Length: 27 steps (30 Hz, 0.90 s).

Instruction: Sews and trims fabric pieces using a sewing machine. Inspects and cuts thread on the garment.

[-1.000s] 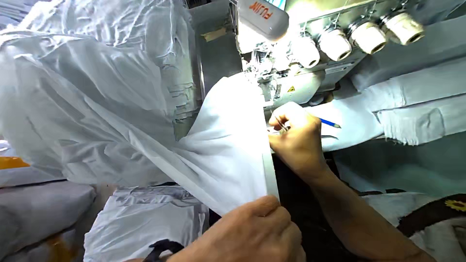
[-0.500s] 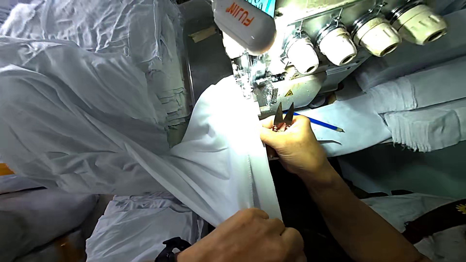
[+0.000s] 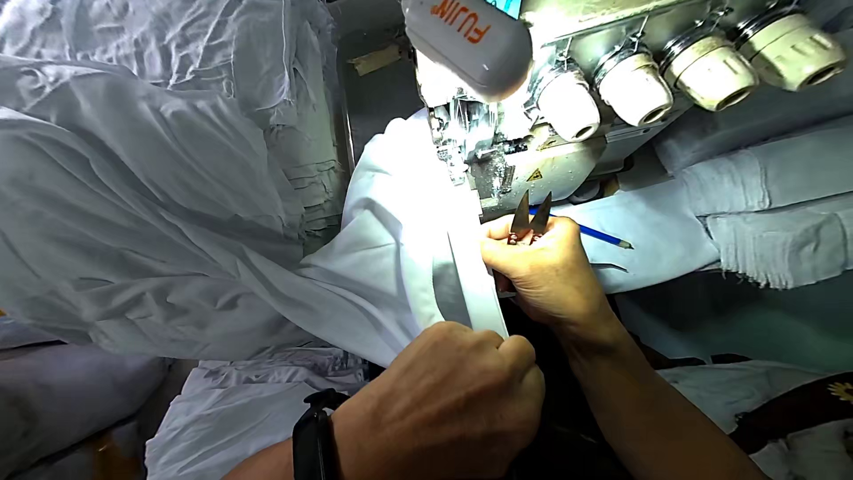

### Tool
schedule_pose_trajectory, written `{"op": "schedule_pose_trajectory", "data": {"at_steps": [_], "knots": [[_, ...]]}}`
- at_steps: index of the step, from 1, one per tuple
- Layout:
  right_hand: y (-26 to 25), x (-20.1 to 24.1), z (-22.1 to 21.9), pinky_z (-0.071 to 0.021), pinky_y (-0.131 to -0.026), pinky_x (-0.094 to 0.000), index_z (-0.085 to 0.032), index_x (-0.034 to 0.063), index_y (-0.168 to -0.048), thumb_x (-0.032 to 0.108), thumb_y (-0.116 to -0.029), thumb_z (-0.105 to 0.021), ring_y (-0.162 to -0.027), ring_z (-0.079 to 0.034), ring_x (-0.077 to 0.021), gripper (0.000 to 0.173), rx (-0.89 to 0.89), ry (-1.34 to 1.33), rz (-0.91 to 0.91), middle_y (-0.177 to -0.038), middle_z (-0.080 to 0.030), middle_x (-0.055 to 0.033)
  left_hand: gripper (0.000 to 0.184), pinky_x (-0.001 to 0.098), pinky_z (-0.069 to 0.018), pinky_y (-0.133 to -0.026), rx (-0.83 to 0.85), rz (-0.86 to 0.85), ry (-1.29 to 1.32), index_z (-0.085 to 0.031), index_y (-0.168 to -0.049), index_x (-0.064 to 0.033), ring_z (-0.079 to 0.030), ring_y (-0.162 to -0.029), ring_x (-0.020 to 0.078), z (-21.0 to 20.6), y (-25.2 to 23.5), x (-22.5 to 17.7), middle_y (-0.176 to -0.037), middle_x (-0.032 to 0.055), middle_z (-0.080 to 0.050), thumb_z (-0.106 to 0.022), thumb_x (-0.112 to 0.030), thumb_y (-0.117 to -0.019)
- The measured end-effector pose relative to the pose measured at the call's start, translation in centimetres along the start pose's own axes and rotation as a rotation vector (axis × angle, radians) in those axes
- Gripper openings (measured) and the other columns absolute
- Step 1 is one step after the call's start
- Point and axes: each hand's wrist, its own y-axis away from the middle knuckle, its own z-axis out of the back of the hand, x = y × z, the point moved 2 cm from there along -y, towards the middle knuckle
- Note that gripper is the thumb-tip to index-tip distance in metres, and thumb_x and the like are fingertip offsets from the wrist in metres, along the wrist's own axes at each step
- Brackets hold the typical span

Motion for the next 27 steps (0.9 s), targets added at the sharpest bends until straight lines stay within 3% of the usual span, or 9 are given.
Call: {"op": "schedule_pose_trajectory", "data": {"at_steps": [10,14,17,20,22,24,26,27], "knots": [[0.0,-0.2,-0.1,-0.0411,-0.040,-0.0182,-0.072,0.0086,-0.075,-0.003,-0.0824,-0.069,-0.043,-0.047,-0.0035,0.014,-0.034,-0.064,-0.046,-0.055,-0.057,0.0012,0.025,0.0317,-0.0342,-0.044,-0.074,0.101,-0.148,-0.057,-0.071,-0.0103,-0.052,-0.054,0.0169,0.4,-1.4,3.1,-0.066,0.0029,-0.052,-0.050,-0.015,-0.0947],[0.1,-1.1,-0.2,-0.0441,-0.042,-0.0177,-0.071,0.0090,-0.078,0.008,-0.0949,-0.068,-0.044,-0.049,-0.0028,0.017,-0.087,-0.197,-0.003,-0.059,-0.060,0.0006,0.026,0.0289,-0.0297,-0.041,-0.155,0.123,-0.235,-0.059,-0.067,-0.0113,-0.048,-0.049,0.0133,1.0,-1.9,4.3,-0.061,0.0001,-0.049,-0.054,-0.015,-0.0920],[0.5,-1.9,-0.3,-0.0437,-0.043,-0.0161,-0.070,0.0115,-0.077,0.016,-0.1021,-0.060,-0.045,-0.050,-0.0015,0.027,-0.162,-0.159,-0.028,-0.060,-0.061,0.0034,0.026,0.0329,-0.0302,-0.044,-0.172,0.271,-0.443,-0.062,-0.073,-0.0057,-0.048,-0.050,0.0192,1.0,-2.1,1.7,-0.061,0.0037,-0.048,-0.051,-0.008,-0.0969],[1.0,-3.3,-0.7,-0.0430,-0.045,-0.0151,-0.064,0.0173,-0.073,0.013,-0.1005,-0.058,-0.046,-0.050,0.0022,0.029,-0.116,-0.102,-0.154,-0.058,-0.058,0.0092,0.024,0.0336,-0.0324,-0.054,-0.308,0.441,-0.635,-0.069,-0.085,-0.0026,-0.047,-0.056,0.0205,0.8,-1.8,-2.4,-0.063,0.0053,-0.051,-0.051,-0.004,-0.1000],[1.1,-2.6,-1.6,-0.0497,-0.054,-0.0198,-0.066,0.0092,-0.085,0.012,-0.1040,-0.056,-0.056,-0.058,-0.0025,0.022,0.071,-0.150,-0.403,-0.066,-0.063,0.0034,0.024,0.0317,-0.0329,-0.056,-0.382,0.478,-0.650,-0.074,-0.087,-0.0034,-0.048,-0.058,0.0182,0.4,-1.3,-3.2,-0.064,0.0043,-0.055,-0.055,-0.008,-0.1006],[1.5,-1.9,-2.4,-0.0552,-0.072,-0.0199,-0.062,0.0036,-0.102,0.003,-0.1078,-0.043,-0.074,-0.065,-0.0028,0.020,0.199,-0.374,-0.595,-0.081,-0.066,0.0004,0.025,0.0317,-0.0327,-0.054,-0.388,0.469,-0.622,-0.073,-0.085,-0.0041,-0.048,-0.057,0.0176,-0.4,-1.1,-2.8,-0.064,0.0039,-0.055,-0.054,-0.009,-0.1005],[2.4,-2.3,-2.5,-0.0538,-0.077,-0.0156,-0.056,0.0061,-0.110,0.004,-0.1094,-0.028,-0.080,-0.064,0.0013,0.027,0.273,-0.564,-0.651,-0.086,-0.064,0.0021,0.026,0.0321,-0.0318,-0.051,-0.365,0.442,-0.608,-0.070,-0.080,-0.0048,-0.047,-0.054,0.0180,-1.1,-1.3,-1.8,-0.061,0.0038,-0.052,-0.052,-0.007,-0.0996],[2.6,-2.1,-2.5,-0.0519,-0.079,-0.0138,-0.055,0.0059,-0.113,0.003,-0.1097,-0.027,-0.081,-0.062,0.0025,0.028,0.278,-0.561,-0.671,-0.088,-0.062,0.0023,0.027,0.0321,-0.0307,-0.050,-0.344,0.436,-0.611,-0.069,-0.079,-0.0051,-0.047,-0.053,0.0181,-1.2,-1.5,-1.2,-0.061,0.0037,-0.051,-0.051,-0.006,-0.0993]]}}
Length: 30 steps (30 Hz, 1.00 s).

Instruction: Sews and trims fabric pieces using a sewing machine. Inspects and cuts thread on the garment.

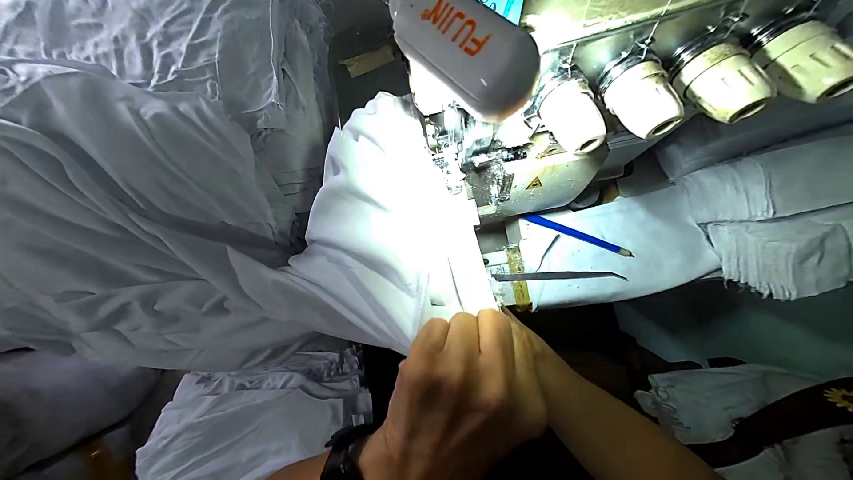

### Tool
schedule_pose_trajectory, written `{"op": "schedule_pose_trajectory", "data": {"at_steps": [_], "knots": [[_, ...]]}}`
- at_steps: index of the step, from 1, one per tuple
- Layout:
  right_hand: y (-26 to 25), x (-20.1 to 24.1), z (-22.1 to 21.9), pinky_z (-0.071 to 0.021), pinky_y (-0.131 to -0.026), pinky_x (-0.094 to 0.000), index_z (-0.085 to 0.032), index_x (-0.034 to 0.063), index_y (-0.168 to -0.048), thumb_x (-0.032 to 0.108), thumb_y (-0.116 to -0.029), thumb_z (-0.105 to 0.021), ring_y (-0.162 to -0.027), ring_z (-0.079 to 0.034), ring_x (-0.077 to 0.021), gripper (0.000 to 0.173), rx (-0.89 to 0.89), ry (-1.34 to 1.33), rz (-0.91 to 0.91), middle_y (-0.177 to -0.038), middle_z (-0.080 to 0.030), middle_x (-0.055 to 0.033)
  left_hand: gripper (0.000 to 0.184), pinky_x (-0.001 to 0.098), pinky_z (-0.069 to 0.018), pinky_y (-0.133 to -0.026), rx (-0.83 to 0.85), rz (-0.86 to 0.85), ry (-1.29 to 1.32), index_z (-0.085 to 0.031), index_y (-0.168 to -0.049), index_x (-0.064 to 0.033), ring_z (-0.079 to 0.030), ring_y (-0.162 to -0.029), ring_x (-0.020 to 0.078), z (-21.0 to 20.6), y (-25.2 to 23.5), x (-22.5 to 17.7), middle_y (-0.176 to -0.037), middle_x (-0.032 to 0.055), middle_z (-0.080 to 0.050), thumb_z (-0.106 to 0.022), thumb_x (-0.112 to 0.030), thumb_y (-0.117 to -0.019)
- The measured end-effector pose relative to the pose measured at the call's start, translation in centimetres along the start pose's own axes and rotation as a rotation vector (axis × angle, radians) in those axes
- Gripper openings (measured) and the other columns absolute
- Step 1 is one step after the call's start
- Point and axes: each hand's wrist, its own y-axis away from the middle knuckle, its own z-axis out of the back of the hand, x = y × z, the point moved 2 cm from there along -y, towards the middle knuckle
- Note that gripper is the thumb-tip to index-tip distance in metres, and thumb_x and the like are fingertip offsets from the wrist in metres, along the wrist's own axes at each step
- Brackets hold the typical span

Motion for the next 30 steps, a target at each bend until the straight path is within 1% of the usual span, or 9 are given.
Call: {"op": "schedule_pose_trajectory", "data": {"at_steps": [4,6,10,16,20,22,24,27,30], "knots": [[0.1,-0.2,-0.9,-0.0507,-0.079,-0.0105,-0.059,0.0057,-0.105,-0.003,-0.1014,-0.044,-0.079,-0.062,0.0064,0.018,0.006,0.139,0.120,-0.084,-0.065,0.0059,0.027,0.0322,-0.0278,-0.047,0.013,-0.032,-0.021,-0.067,-0.077,-0.0036,-0.045,-0.049,0.0185,-0.9,-1.5,1.6,-0.058,0.0042,-0.047,-0.050,0.000,-0.0977],[-1.0,-1.4,0.0,-0.0523,-0.081,-0.0128,-0.058,0.0082,-0.109,-0.002,-0.1000,-0.048,-0.083,-0.063,0.0059,0.017,0.123,0.151,0.172,-0.088,-0.066,0.0080,0.028,0.0321,-0.0258,-0.046,-0.017,-0.044,-0.022,-0.065,-0.072,-0.0035,-0.043,-0.048,0.0184,-0.9,-2.5,2.6,-0.056,0.0041,-0.044,-0.052,-0.001,-0.0964],[-2.7,-3.1,1.2,-0.0516,-0.058,-0.0188,-0.060,0.0162,-0.091,0.012,-0.1036,-0.049,-0.060,-0.058,-0.0013,0.017,0.198,0.113,0.165,-0.070,-0.061,0.0069,0.025,0.0329,-0.0251,-0.046,-0.040,-0.088,-0.033,-0.063,-0.071,-0.0032,-0.043,-0.048,0.0190,-0.8,-4.2,4.5,-0.057,0.0049,-0.044,-0.054,-0.001,-0.0936],[-2.0,-2.0,1.7,-0.0449,-0.045,-0.0177,-0.060,0.0112,-0.085,0.009,-0.1030,-0.053,-0.048,-0.053,-0.0028,0.019,-0.112,0.166,0.155,-0.066,-0.061,0.0009,0.024,0.0333,-0.0251,-0.048,-0.065,-0.065,-0.125,-0.064,-0.071,-0.0020,-0.042,-0.049,0.0186,-0.7,-4.2,4.0,-0.056,0.0045,-0.043,-0.053,0.001,-0.0927],[-2.4,-1.3,3.3,-0.0450,-0.044,-0.0178,-0.069,0.0083,-0.092,0.019,-0.1023,-0.055,-0.051,-0.058,-0.0044,0.020,-0.217,0.200,0.499,-0.072,-0.070,-0.0040,0.023,0.0344,-0.0260,-0.048,-0.036,-0.062,-0.087,-0.065,-0.074,-0.0019,-0.043,-0.048,0.0203,-1.0,-4.6,4.8,-0.056,0.0055,-0.044,-0.054,-0.001,-0.0942],[-1.6,0.1,3.1,-0.0499,-0.052,-0.0167,-0.074,0.0150,-0.092,0.015,-0.0976,-0.066,-0.056,-0.059,0.0003,0.009,-0.310,0.357,0.829,-0.072,-0.069,0.0059,0.024,0.0347,-0.0257,-0.049,-0.039,-0.057,-0.080,-0.064,-0.073,-0.0020,-0.042,-0.048,0.0204,-0.9,-4.9,4.8,-0.057,0.0058,-0.044,-0.054,0.000,-0.0947],[-1.0,2.2,2.2,-0.0531,-0.060,-0.0143,-0.072,0.0127,-0.104,0.008,-0.0924,-0.072,-0.067,-0.061,0.0037,0.013,-0.312,0.546,1.076,-0.083,-0.069,0.0111,0.024,0.0346,-0.0265,-0.049,-0.061,-0.046,-0.068,-0.066,-0.073,-0.0007,-0.043,-0.048,0.0205,-0.9,-4.5,4.4,-0.056,0.0063,-0.044,-0.054,0.001,-0.0938],[-1.1,5.0,1.0,-0.0452,-0.052,-0.0089,-0.067,0.0080,-0.104,0.004,-0.0865,-0.074,-0.059,-0.051,0.0065,0.019,-0.307,0.780,1.092,-0.076,-0.059,0.0111,0.027,0.0347,-0.0285,-0.052,-0.078,-0.032,-0.057,-0.062,-0.069,-0.0018,-0.043,-0.049,0.0202,-1.3,-3.5,3.6,-0.054,0.0052,-0.044,-0.053,-0.002,-0.0945],[-0.9,6.0,1.9,-0.0360,-0.039,-0.0132,-0.059,0.0141,-0.085,0.009,-0.0908,-0.069,-0.045,-0.042,0.0017,0.013,-0.352,0.830,0.987,-0.062,-0.050,0.0069,0.028,0.0355,-0.0297,-0.055,-0.131,-0.016,-0.037,-0.064,-0.069,-0.0033,-0.044,-0.050,0.0196,-1.8,-2.8,3.7,-0.055,0.0045,-0.047,-0.055,-0.006,-0.0959]]}}
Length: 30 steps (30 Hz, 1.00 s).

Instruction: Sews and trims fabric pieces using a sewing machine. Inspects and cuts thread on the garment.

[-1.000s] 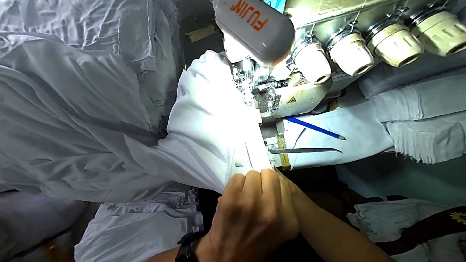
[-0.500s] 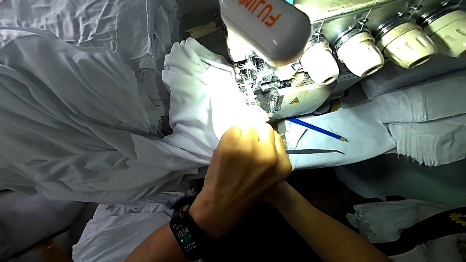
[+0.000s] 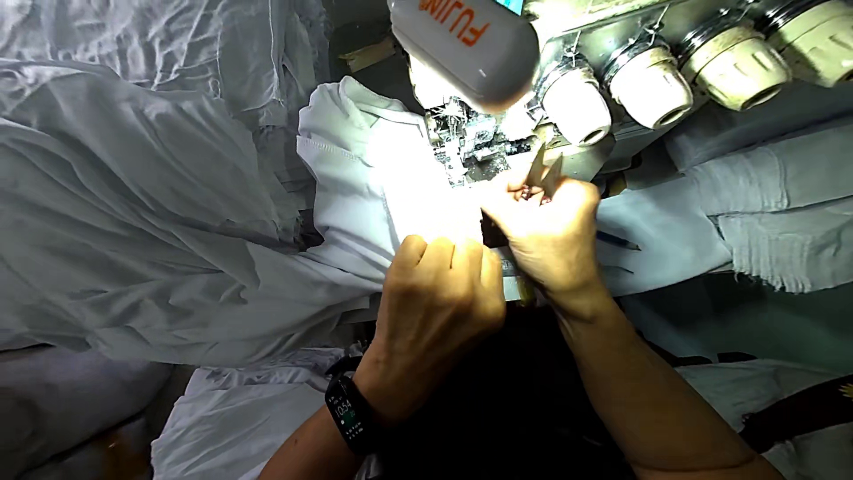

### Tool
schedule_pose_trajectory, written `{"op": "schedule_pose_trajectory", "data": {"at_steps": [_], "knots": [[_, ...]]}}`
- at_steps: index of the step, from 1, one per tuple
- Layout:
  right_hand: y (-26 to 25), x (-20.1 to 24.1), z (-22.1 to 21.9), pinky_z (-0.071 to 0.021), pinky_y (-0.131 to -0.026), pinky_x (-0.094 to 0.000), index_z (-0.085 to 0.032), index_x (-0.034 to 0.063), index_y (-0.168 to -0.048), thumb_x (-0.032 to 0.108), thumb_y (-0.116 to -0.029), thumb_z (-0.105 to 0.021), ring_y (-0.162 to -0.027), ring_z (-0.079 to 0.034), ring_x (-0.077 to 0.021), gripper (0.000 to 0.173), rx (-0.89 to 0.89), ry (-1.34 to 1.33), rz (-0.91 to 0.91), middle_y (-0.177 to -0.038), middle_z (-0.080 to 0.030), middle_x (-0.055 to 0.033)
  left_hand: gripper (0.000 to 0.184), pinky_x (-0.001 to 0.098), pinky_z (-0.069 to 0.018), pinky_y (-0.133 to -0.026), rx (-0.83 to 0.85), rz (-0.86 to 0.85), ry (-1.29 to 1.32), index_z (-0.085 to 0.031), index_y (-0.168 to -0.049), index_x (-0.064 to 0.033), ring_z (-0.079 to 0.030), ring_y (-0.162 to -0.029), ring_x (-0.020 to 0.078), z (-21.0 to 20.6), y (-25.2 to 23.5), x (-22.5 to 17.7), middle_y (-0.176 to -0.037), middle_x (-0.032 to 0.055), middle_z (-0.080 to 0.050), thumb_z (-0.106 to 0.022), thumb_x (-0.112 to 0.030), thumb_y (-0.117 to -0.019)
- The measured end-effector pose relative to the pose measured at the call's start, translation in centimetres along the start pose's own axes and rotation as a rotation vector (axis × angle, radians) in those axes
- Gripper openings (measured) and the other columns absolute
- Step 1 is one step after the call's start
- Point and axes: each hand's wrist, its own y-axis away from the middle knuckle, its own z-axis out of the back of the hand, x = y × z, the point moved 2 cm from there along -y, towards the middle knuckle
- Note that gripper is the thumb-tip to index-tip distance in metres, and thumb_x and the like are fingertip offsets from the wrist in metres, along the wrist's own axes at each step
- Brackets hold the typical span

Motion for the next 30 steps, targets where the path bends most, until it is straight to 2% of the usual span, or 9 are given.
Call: {"op": "schedule_pose_trajectory", "data": {"at_steps": [2,6,9,11,14,17,19,25,30], "knots": [[0.1,-0.8,1.3,-0.0353,-0.039,-0.0141,-0.058,0.0164,-0.083,0.013,-0.0937,-0.069,-0.044,-0.042,0.0016,0.016,-0.102,0.040,-0.005,-0.063,-0.051,0.0078,0.027,0.0357,-0.0301,-0.057,-0.020,0.006,0.004,-0.065,-0.071,-0.0036,-0.044,-0.051,0.0192,-0.1,0.2,0.1,-0.055,0.0042,-0.048,-0.056,-0.007,-0.0958],[0.6,-1.4,2.6,-0.0381,-0.042,-0.0115,-0.061,0.0145,-0.103,0.016,-0.0968,-0.065,-0.047,-0.045,0.0059,0.007,-0.287,0.115,-0.033,-0.072,-0.058,0.0120,0.024,0.0357,-0.0318,-0.057,-0.018,0.077,-0.018,-0.071,-0.078,-0.0029,-0.046,-0.052,0.0199,-0.1,0.5,0.0,-0.057,0.0046,-0.051,-0.058,-0.011,-0.0962],[1.5,-0.7,2.6,-0.0459,-0.065,-0.0094,-0.065,-0.0010,-0.114,0.002,-0.0943,-0.064,-0.074,-0.054,0.0045,0.020,-0.128,0.273,0.384,-0.093,-0.061,0.0011,0.022,0.0370,-0.0356,-0.062,-0.002,0.113,0.003,-0.074,-0.081,-0.0040,-0.049,-0.054,0.0197,0.2,0.5,-0.2,-0.059,0.0043,-0.054,-0.061,-0.014,-0.0960],[1.5,-0.1,2.1,-0.0461,-0.071,-0.0131,-0.071,0.0012,-0.115,0.005,-0.0930,-0.066,-0.083,-0.055,-0.0040,0.023,0.117,0.313,0.612,-0.099,-0.059,-0.0079,0.023,0.0407,-0.0362,-0.073,-0.001,0.107,0.064,-0.069,-0.074,-0.0055,-0.048,-0.055,0.0195,0.6,0.5,0.0,-0.058,0.0040,-0.053,-0.062,-0.013,-0.0940],[1.3,-0.5,1.2,-0.0471,-0.069,-0.0147,-0.076,0.0047,-0.105,0.009,-0.0943,-0.069,-0.082,-0.058,-0.0072,0.014,0.239,0.341,0.728,-0.094,-0.059,-0.0100,0.014,0.0436,-0.0385,-0.080,0.029,0.104,0.168,-0.070,-0.077,-0.0089,-0.056,-0.061,0.0185,0.7,0.9,1.0,-0.064,0.0027,-0.059,-0.067,-0.015,-0.0892],[1.4,-0.6,0.9,-0.0480,-0.070,-0.0157,-0.076,0.0023,-0.100,0.007,-0.0948,-0.068,-0.082,-0.058,-0.0079,0.010,0.221,0.314,0.720,-0.091,-0.061,-0.0099,0.025,0.0524,-0.0402,-0.096,0.067,0.126,0.130,-0.072,-0.109,-0.0071,-0.064,-0.110,0.0287,-0.4,1.8,3.0,-0.114,0.0097,-0.071,-0.068,-0.017,-0.0859],[1.5,-0.4,0.9,-0.0470,-0.068,-0.0165,-0.076,0.0021,-0.098,0.007,-0.0946,-0.068,-0.081,-0.058,-0.0084,0.011,0.211,0.324,0.706,-0.091,-0.060,-0.0096,0.033,0.0585,-0.0392,-0.105,0.071,0.150,0.169,-0.072,-0.120,-0.0044,-0.061,-0.127,0.0309,-1.2,2.2,4.2,-0.131,0.0118,-0.068,-0.063,-0.007,-0.0884],[0.7,-0.5,0.1,-0.0452,-0.064,-0.0167,-0.077,0.0031,-0.095,0.012,-0.0947,-0.069,-0.076,-0.056,-0.0086,0.012,0.137,0.385,0.686,-0.091,-0.060,-0.0106,0.036,0.0666,-0.0314,-0.113,0.096,0.136,0.305,-0.074,-0.117,-0.0009,-0.065,-0.124,0.0297,-1.3,0.9,6.0,-0.127,0.0130,-0.071,-0.053,0.006,-0.0889],[-0.3,-0.6,-0.7,-0.0419,-0.060,-0.0183,-0.075,0.0009,-0.088,0.016,-0.0940,-0.071,-0.073,-0.053,-0.0100,0.017,0.054,0.428,0.669,-0.088,-0.057,-0.0109,0.041,0.0689,-0.0233,-0.117,0.150,0.111,0.367,-0.072,-0.122,0.0021,-0.058,-0.135,0.0316,-1.7,-0.3,7.3,-0.137,0.0149,-0.066,-0.051,0.010,-0.0877]]}}
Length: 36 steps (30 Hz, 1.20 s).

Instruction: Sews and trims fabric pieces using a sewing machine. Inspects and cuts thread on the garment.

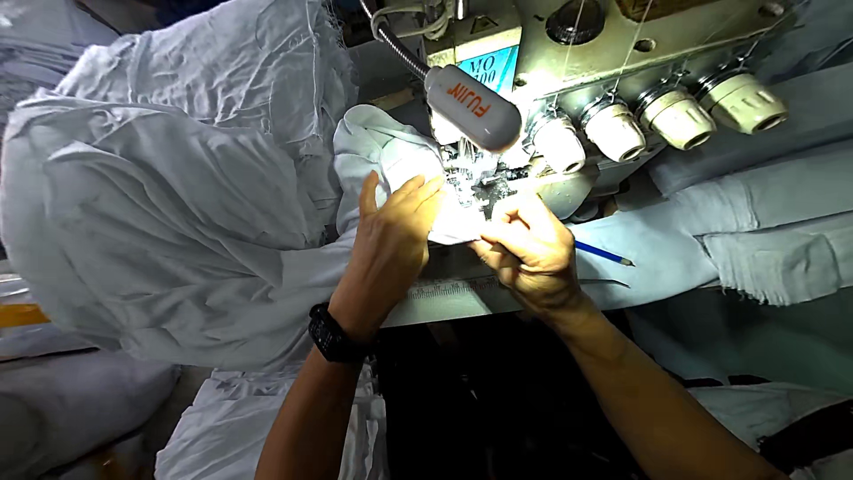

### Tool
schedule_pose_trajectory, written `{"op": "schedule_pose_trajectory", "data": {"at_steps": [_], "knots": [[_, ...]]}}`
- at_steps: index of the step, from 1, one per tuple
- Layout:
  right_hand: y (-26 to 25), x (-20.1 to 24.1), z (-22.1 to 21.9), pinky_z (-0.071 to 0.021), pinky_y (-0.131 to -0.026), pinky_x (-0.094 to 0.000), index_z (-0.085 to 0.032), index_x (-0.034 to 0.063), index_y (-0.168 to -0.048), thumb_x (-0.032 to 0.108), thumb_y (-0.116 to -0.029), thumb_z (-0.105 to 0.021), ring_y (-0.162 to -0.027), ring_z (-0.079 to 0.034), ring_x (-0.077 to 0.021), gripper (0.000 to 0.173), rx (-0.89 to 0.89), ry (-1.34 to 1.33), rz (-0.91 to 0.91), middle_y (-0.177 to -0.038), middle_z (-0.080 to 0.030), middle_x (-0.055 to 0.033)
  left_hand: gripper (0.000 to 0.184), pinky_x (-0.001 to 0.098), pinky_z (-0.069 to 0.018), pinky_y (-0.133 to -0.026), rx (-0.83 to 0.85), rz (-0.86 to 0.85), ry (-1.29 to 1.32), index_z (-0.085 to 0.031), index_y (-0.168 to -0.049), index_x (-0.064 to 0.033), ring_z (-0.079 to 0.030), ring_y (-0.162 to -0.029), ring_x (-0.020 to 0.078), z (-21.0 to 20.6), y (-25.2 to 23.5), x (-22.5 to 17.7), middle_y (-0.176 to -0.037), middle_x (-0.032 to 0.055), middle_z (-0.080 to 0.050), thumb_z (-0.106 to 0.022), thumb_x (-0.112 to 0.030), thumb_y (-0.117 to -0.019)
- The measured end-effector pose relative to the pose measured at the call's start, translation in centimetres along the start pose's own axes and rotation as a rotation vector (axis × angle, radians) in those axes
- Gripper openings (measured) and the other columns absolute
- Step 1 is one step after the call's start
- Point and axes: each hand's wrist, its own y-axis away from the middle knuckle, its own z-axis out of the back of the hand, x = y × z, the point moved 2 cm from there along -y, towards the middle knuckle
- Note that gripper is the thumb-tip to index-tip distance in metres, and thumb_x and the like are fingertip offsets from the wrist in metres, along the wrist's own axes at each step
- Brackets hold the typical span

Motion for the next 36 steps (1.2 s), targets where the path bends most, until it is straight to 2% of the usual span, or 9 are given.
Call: {"op": "schedule_pose_trajectory", "data": {"at_steps": [3,7,11,17,20,23,28,32,36], "knots": [[-0.3,-0.1,-0.2,-0.0399,-0.056,-0.0211,-0.076,0.0016,-0.088,0.021,-0.0954,-0.071,-0.069,-0.052,-0.0111,0.021,-0.001,0.055,-0.006,-0.085,-0.056,-0.0098,0.035,0.0694,-0.0250,-0.116,0.022,-0.031,0.007,-0.071,-0.116,0.0041,-0.058,-0.134,0.0335,0.7,-0.2,0.2,-0.135,0.0168,-0.066,-0.054,0.007,-0.0857],[-0.4,0.3,0.4,-0.0404,-0.056,-0.0202,-0.077,0.0049,-0.092,0.021,-0.0965,-0.069,-0.070,-0.053,-0.0101,0.019,0.046,0.046,0.031,-0.087,-0.058,-0.0101,0.012,0.0604,-0.0344,-0.105,-0.076,-0.087,-0.027,-0.068,-0.085,-0.0059,-0.065,-0.098,0.0286,1.2,0.4,-0.8,-0.096,0.0112,-0.068,-0.060,-0.013,-0.0822],[-0.4,0.3,0.3,-0.0396,-0.055,-0.0206,-0.078,0.0050,-0.092,0.019,-0.0960,-0.068,-0.070,-0.053,-0.0108,0.017,0.053,0.058,0.043,-0.087,-0.058,-0.0108,0.025,0.0594,-0.0374,-0.113,-0.093,-0.030,0.083,-0.076,-0.101,-0.0005,-0.064,-0.125,0.0304,0.1,1.2,0.5,-0.123,0.0156,-0.072,-0.056,-0.007,-0.0871],[-1.1,-0.2,-0.4,-0.0407,-0.055,-0.0232,-0.079,0.0048,-0.095,0.020,-0.0938,-0.071,-0.069,-0.054,-0.0120,0.017,-0.010,0.078,-0.003,-0.086,-0.060,-0.0095,0.025,0.0562,-0.0394,-0.113,-0.101,-0.014,0.138,-0.075,-0.099,0.0044,-0.062,-0.128,0.0347,0.3,-0.3,1.9,-0.125,0.0189,-0.071,-0.058,0.000,-0.0806],[2.1,0.5,-1.2,-0.0521,-0.067,-0.0223,-0.072,0.0035,-0.092,0.017,-0.0967,-0.069,-0.078,-0.062,-0.0099,0.014,-0.121,-0.050,-0.066,-0.087,-0.064,-0.0077,0.022,0.0467,-0.0487,-0.106,-0.221,0.030,0.173,-0.076,-0.100,0.0035,-0.069,-0.118,0.0306,-0.3,-3.0,3.9,-0.115,0.0175,-0.075,-0.063,-0.001,-0.0828],[7.6,-1.3,-3.8,-0.0494,-0.058,-0.0258,-0.066,0.0045,-0.072,0.022,-0.0977,-0.067,-0.064,-0.060,-0.0123,0.031,-0.036,-0.041,-0.194,-0.072,-0.062,-0.0070,0.020,0.0416,-0.0510,-0.100,-0.318,0.106,0.172,-0.075,-0.101,0.0063,-0.071,-0.112,0.0316,-0.1,-5.0,5.1,-0.111,0.0208,-0.075,-0.067,-0.003,-0.0844],[7.4,-1.9,-2.7,-0.0412,-0.050,-0.0230,-0.058,0.0049,-0.066,0.025,-0.1004,-0.063,-0.053,-0.050,-0.0083,0.041,0.024,-0.062,-0.228,-0.059,-0.054,-0.0036,0.022,0.0412,-0.0479,-0.107,-0.373,0.335,0.194,-0.076,-0.107,0.0051,-0.066,-0.122,0.0294,-0.8,-4.2,5.4,-0.120,0.0201,-0.073,-0.066,-0.006,-0.0901],[2.5,-0.6,0.7,-0.0374,-0.047,-0.0274,-0.062,0.0085,-0.091,0.065,-0.1031,-0.040,-0.050,-0.044,-0.0073,0.062,0.112,0.031,-0.267,-0.060,-0.047,0.0014,0.031,0.0402,-0.0527,-0.104,-0.386,0.370,0.178,-0.068,-0.124,0.0028,-0.065,-0.123,0.0250,-1.3,2.1,1.0,-0.137,0.0175,-0.064,-0.060,0.000,-0.0935],[-1.2,1.8,1.5,-0.0428,-0.056,-0.0277,-0.067,-0.0010,-0.105,0.031,-0.1009,-0.063,-0.063,-0.054,-0.0143,0.033,0.122,0.184,-0.167,-0.077,-0.061,-0.0093,0.025,0.0346,-0.0520,-0.105,-0.572,0.417,0.140,-0.072,-0.113,0.0069,-0.064,-0.127,0.0280,-2.9,4.5,-1.6,-0.131,0.0246,-0.066,-0.061,0.002,-0.0914]]}}
